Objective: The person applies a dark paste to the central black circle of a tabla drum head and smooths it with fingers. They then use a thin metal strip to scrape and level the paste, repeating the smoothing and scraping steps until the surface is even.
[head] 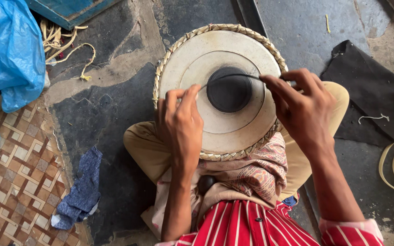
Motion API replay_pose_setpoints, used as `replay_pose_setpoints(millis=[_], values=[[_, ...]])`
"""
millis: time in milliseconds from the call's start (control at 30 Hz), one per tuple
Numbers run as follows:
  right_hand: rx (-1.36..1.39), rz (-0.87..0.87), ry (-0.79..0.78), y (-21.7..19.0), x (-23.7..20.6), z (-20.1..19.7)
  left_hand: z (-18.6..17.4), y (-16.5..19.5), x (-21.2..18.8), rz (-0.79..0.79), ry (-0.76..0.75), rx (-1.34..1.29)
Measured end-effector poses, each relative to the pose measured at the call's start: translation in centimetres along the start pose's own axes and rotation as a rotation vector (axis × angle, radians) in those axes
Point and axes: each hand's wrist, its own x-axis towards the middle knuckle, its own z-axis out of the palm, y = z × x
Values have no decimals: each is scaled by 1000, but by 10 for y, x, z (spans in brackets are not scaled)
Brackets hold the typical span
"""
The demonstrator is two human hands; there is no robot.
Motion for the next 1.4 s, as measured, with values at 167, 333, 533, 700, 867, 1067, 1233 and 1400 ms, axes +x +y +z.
replay_pose_setpoints(millis=[167, 333, 533, 700, 867, 1067, 1233, 1400], values=[[54, 59, -106, -2, -9, -11, -11, 0, -7, 4, -97, -11], [49, 36, -77, 2, -45, -23, -39, 6, -30, 24, -223, -99], [669, 454, 426, -16, -67, -15, -58, 36, -32, -190, -340, -511], [1102, 622, 381, -48, -65, -14, -57, 50, -28, -299, -583, -855], [877, 664, 271, -51, -62, -15, -49, 55, -34, -278, -601, -905], [707, 514, 413, -38, -57, -11, -42, 58, -39, -307, -660, -869], [604, 383, 586, -23, -55, -9, -38, 67, -45, -344, -724, -887], [641, 612, 620, 5, -83, -26, -34, 77, -51, -351, -740, -962]])
